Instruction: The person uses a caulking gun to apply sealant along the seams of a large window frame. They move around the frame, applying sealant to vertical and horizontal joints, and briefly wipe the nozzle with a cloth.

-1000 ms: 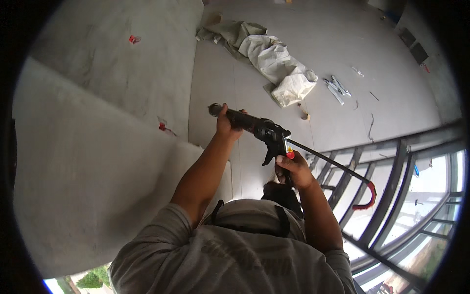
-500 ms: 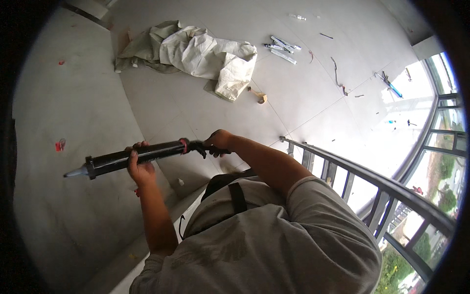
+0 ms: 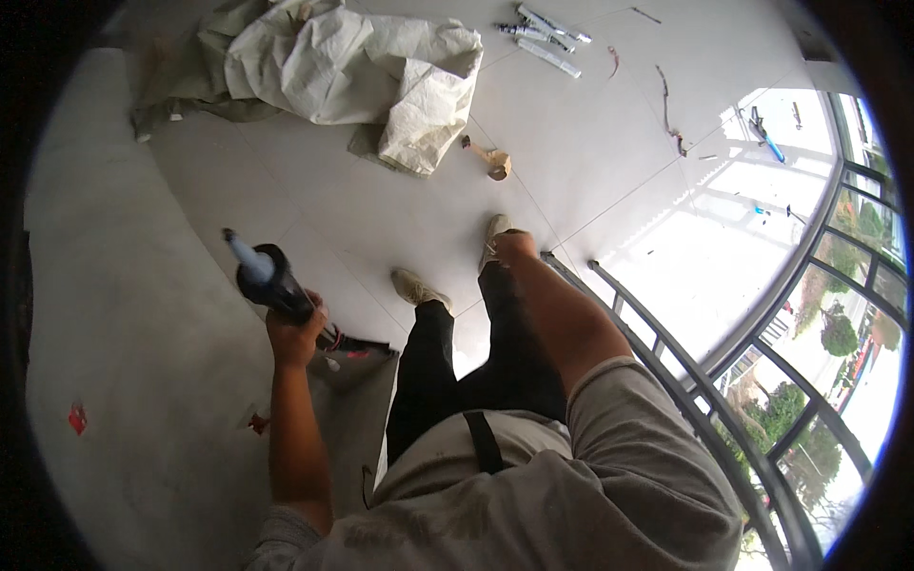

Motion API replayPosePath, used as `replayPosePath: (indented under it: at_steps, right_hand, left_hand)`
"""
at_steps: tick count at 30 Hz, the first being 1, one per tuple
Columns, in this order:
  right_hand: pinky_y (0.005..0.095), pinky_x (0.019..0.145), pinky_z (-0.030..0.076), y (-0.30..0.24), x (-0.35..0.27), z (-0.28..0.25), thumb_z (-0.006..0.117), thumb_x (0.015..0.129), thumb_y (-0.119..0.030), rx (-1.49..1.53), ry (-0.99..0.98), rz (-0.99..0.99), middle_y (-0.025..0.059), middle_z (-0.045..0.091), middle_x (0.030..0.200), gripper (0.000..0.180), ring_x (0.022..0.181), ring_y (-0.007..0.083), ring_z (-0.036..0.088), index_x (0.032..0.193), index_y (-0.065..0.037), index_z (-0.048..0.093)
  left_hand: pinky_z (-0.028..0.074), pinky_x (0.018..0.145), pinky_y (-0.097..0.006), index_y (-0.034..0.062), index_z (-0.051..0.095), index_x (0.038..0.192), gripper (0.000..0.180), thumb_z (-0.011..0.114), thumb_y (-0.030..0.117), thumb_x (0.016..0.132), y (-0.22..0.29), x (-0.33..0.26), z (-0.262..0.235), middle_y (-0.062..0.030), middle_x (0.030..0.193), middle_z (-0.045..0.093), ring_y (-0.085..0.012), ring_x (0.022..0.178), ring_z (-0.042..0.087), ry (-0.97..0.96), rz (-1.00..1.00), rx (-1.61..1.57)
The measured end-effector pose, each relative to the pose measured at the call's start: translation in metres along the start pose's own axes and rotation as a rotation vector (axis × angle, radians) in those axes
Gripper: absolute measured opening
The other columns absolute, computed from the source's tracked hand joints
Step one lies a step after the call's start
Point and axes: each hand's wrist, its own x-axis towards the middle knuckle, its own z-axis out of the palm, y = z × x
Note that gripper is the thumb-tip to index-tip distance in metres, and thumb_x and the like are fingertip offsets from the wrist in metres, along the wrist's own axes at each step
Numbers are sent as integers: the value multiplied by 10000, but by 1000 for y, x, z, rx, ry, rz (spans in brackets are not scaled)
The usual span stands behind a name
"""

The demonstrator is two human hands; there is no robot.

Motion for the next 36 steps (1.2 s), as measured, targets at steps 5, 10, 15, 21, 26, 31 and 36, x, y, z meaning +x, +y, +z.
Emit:
replayPosePath:
  at_steps: [5,10,15,21,26,31,36]
  right_hand:
    - [340,529,517,-42,132,-32,672,926,-245,222,77,117,34,653,736,203,632,176,652,806,-84,638]
    - [416,552,506,-3,335,-31,676,893,-459,-128,390,137,86,652,699,429,576,210,591,737,-62,641]
    - [420,1025,482,-67,391,-6,735,802,-656,-146,319,253,219,677,1294,793,1235,314,636,1268,-16,696]
    - [385,822,531,-81,361,0,728,906,-335,403,199,375,100,705,1053,346,928,202,652,1125,-68,702]
    - [345,698,468,-89,248,-25,560,1026,-268,1386,-446,113,65,667,957,200,818,191,595,1097,-103,646]
    - [338,788,458,-180,44,-54,499,1051,-259,1556,-802,-353,46,667,1111,241,948,194,599,1186,-124,646]
    - [358,873,445,-260,-103,-76,573,1002,-289,1618,-813,-400,39,660,1227,304,1036,194,600,1257,-134,630]
  left_hand:
    - [542,715,-368,30,588,1068,422,809,82,713,-72,54,36,-58,852,661,-171,787,657,-29,-181,393]
    - [533,772,-405,44,573,1021,439,819,128,667,-173,103,57,-92,898,650,-215,846,660,-111,-299,512]
    - [530,768,-390,51,599,1017,420,818,145,672,-232,103,65,-94,895,647,-212,845,660,-96,-425,572]
    - [527,754,-378,59,619,1031,401,803,129,683,-195,110,78,-80,882,659,-204,825,660,-139,-458,502]
    - [532,731,-388,60,610,994,371,798,132,681,-130,118,85,-93,837,667,-239,779,671,-136,-239,542]
    - [547,722,-426,45,601,979,380,795,165,673,-17,107,91,-139,795,676,-324,748,693,-176,-206,639]
    - [539,747,-397,25,597,972,369,780,182,692,87,82,91,-140,797,671,-280,746,681,-194,-136,677]
